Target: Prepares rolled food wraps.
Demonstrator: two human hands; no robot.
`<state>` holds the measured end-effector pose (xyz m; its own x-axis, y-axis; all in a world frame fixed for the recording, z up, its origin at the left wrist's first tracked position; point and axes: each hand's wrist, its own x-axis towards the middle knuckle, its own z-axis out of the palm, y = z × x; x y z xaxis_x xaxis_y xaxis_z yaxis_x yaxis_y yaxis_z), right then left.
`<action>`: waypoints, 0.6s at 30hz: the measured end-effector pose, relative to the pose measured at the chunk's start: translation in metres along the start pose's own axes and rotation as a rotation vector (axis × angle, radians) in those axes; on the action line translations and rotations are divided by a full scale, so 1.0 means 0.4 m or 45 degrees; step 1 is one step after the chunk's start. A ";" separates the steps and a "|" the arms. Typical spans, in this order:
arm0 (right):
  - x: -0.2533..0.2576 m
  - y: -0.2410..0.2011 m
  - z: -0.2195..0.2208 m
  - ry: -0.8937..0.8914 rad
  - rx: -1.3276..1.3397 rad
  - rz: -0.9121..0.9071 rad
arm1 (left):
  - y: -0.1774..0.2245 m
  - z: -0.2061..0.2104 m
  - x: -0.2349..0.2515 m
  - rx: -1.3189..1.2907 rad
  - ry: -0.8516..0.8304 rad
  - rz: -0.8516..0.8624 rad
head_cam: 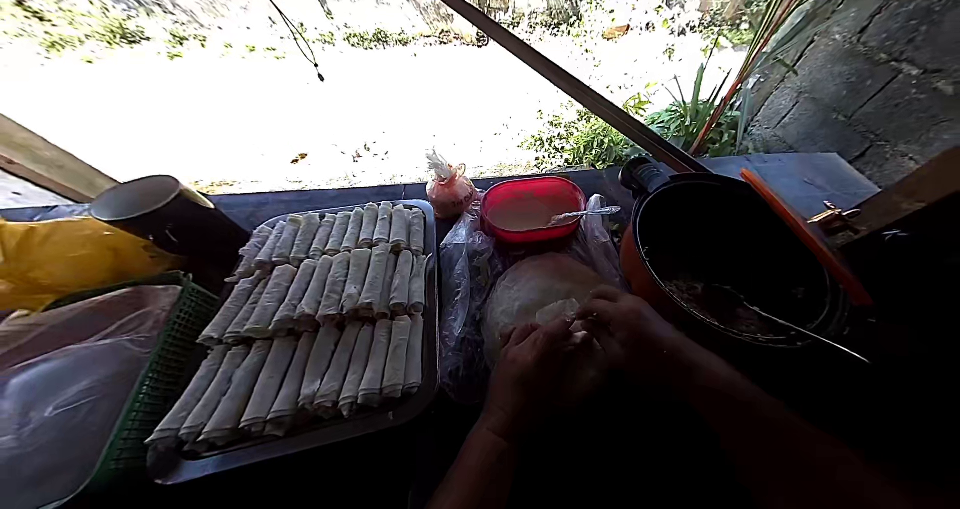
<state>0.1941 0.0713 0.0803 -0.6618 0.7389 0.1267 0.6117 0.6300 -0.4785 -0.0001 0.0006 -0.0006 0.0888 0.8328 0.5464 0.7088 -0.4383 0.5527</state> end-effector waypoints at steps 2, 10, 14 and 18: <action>0.049 -0.040 -0.033 0.113 -0.067 -0.008 | -0.001 0.000 0.000 -0.007 -0.011 -0.004; 0.365 -0.048 -0.024 -0.022 -0.508 0.430 | 0.001 0.000 -0.002 0.060 -0.006 0.022; 0.443 -0.010 0.021 -0.171 -0.464 0.610 | 0.003 -0.001 -0.002 0.071 0.031 0.049; 0.462 0.012 0.037 -0.226 -0.422 0.608 | 0.002 -0.004 0.001 0.064 0.042 0.078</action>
<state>0.0683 0.2071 0.0885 -0.3257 0.9249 -0.1960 0.9423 0.3006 -0.1473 -0.0006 0.0001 0.0011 0.1104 0.7930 0.5991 0.7373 -0.4696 0.4857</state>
